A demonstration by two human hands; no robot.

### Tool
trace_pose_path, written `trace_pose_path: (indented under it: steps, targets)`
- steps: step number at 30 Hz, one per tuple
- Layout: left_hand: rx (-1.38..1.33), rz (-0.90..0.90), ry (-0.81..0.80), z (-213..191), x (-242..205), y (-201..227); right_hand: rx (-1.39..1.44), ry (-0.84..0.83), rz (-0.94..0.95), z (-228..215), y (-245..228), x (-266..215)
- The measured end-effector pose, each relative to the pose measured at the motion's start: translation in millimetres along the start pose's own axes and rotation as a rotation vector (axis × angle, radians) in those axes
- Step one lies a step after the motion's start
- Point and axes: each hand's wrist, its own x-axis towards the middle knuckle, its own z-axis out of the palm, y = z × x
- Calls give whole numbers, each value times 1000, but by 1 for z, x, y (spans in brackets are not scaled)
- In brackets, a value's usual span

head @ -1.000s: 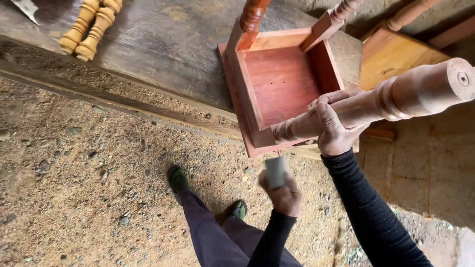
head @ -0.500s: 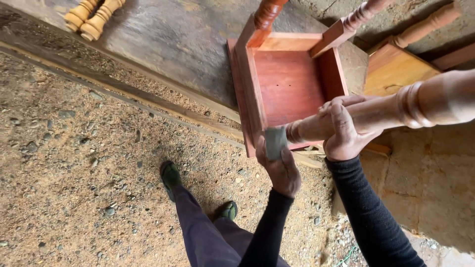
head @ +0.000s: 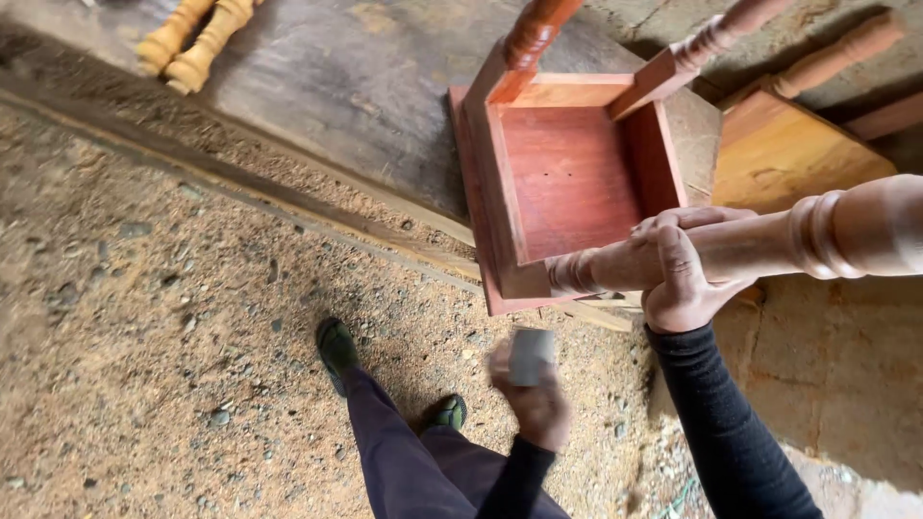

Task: Sanding the legs of a small wooden stool with sandpaper.

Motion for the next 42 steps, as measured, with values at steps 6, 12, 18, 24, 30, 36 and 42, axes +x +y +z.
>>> trace_pose_path:
  steps: [6, 12, 18, 24, 30, 36, 42]
  targets:
    - [734, 338, -66, 45, 111, 63, 45, 73, 79, 28, -22, 11]
    - [580, 129, -201, 53, 139, 118, -39, 10, 18, -17, 13, -6]
    - [592, -209, -418, 52, 176, 106, 56, 19, 100, -1, 0, -9]
    - [304, -94, -370, 46, 153, 151, 35, 41, 128, 7, -5, -5]
    - [707, 65, -603, 60, 184, 113, 16, 40, 168, 9, -8, -7]
    - [674, 17, -541, 43, 149, 176, -36, 49, 123, 10, -6, -4]
    - [806, 94, -653, 59, 189, 129, -75, 52, 115, 4, -3, -3]
